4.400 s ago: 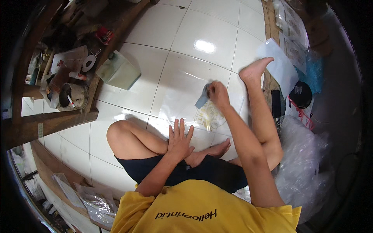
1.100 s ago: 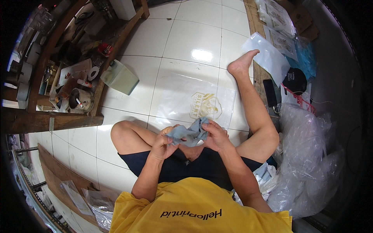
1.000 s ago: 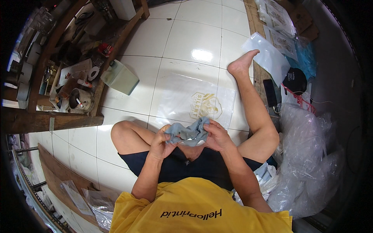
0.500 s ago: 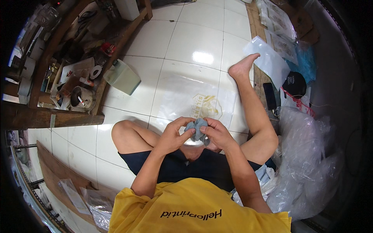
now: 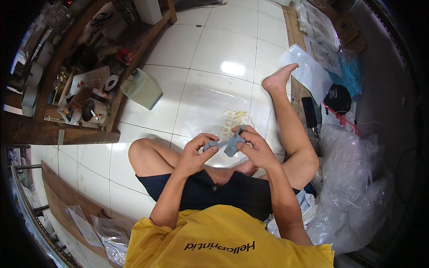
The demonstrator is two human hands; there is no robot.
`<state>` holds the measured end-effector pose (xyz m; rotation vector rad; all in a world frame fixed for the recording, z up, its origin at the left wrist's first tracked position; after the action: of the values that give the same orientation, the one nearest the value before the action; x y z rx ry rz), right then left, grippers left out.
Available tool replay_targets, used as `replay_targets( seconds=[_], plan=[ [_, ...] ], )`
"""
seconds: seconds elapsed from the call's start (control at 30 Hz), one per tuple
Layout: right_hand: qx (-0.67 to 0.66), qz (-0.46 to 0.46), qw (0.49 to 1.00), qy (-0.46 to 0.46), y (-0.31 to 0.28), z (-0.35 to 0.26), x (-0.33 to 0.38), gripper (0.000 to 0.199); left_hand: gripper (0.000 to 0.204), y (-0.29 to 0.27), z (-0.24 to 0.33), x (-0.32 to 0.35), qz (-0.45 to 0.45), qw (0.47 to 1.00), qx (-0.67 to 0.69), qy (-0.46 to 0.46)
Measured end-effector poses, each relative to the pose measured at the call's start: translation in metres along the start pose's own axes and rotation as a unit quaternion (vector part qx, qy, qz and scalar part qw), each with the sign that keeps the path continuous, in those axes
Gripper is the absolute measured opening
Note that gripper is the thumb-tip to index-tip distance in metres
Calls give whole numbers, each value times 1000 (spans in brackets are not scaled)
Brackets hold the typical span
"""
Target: The person sits on the floor and wipes a clear plastic sheet with a cloth, then folds the cloth and wipes the sheet again. The person then picks up a second plastic sheet with a yellow logo, places it on the floor, and wipes it with the cloth.
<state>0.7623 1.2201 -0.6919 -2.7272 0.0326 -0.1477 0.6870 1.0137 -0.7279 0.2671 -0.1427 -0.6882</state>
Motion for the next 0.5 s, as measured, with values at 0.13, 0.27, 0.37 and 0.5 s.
replay_targets(
  seconds=[0.13,0.27,0.37,0.5],
  plan=[
    [169,45,983,-57,-11,-39,-4,19,8,-3,-5,2,-2,999,39,-36],
    [164,16,984,-65,-20,-55,-13,20,10,-4,-2,2,-3,991,103,-81],
    [151,33,985,-81,-25,-71,-15,18,17,0,3,2,8,991,109,-77],
    [102,-6,982,-156,-32,-90,-16,16,29,0,4,2,40,980,178,-75]
  ],
)
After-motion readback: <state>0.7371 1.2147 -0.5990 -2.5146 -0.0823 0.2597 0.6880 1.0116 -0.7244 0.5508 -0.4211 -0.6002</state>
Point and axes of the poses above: each hand's wrist, its own x-axis away from the middle knuckle, its own y-axis out of the palm, z = x × y, the point moved 3 cm from there along -x, towards the middle knuckle, and after that the axes turned 11 degrees about x, right-handed, at the moved point
